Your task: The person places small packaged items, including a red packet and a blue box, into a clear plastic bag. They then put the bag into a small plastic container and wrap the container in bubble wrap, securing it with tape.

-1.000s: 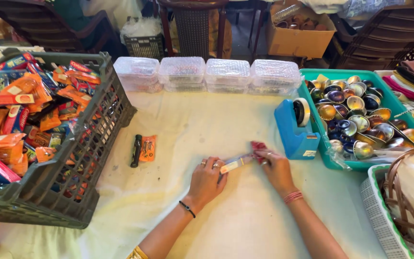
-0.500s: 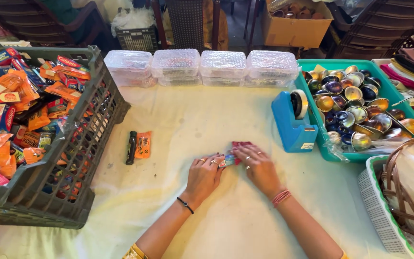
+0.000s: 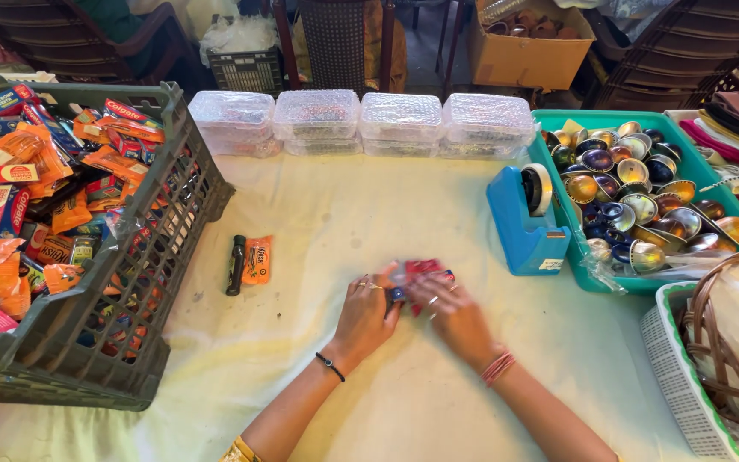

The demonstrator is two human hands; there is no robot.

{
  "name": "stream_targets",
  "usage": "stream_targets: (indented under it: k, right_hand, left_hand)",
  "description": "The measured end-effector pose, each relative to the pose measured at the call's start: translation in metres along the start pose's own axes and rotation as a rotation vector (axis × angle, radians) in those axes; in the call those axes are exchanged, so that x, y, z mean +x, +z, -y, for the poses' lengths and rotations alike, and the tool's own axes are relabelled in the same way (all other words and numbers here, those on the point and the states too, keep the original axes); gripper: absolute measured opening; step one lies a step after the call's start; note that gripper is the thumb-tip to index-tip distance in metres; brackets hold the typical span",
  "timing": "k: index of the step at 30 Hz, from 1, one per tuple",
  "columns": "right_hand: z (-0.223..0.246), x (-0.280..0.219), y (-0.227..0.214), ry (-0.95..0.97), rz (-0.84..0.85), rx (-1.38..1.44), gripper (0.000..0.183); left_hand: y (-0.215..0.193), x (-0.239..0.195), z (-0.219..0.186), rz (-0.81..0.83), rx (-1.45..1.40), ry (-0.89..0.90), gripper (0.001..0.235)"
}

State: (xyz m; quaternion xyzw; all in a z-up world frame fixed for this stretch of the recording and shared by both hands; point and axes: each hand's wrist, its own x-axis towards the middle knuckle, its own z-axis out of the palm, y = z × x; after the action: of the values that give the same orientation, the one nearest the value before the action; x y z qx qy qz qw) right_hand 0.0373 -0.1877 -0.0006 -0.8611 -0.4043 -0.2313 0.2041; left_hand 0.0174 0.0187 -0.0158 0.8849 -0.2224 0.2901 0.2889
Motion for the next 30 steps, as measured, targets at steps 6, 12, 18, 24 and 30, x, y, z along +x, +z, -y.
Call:
stream_targets:
  k: [6, 12, 18, 24, 30]
  right_hand:
    - [0.000, 0.008, -0.002, -0.008, -0.005, 0.047, 0.060]
    - [-0.019, -0.005, 0.004, 0.106, -0.101, -0.121, 0.055]
    - [0.020, 0.007, 0.008, -0.010, -0.018, 0.114, 0.046]
    - [-0.028, -0.001, -0.013, 0.257, -0.074, 0.009, 0.053]
    - [0.017, 0.000, 0.012, -0.031, 0.039, 0.044, 0.051]
  left_hand:
    - [0.004, -0.002, 0.009, 0.086, -0.283, -0.320, 0.094]
    - [0.004, -0.002, 0.009, 0.096, -0.237, -0.232, 0.087]
    - [0.002, -0.004, 0.010, 0.127, -0.195, -0.234, 0.088]
    - [0.000, 0.000, 0.007, 0.104, -0.263, -0.216, 0.078]
    - [0.007, -0.005, 0.017, 0.120, -0.230, -0.212, 0.067]
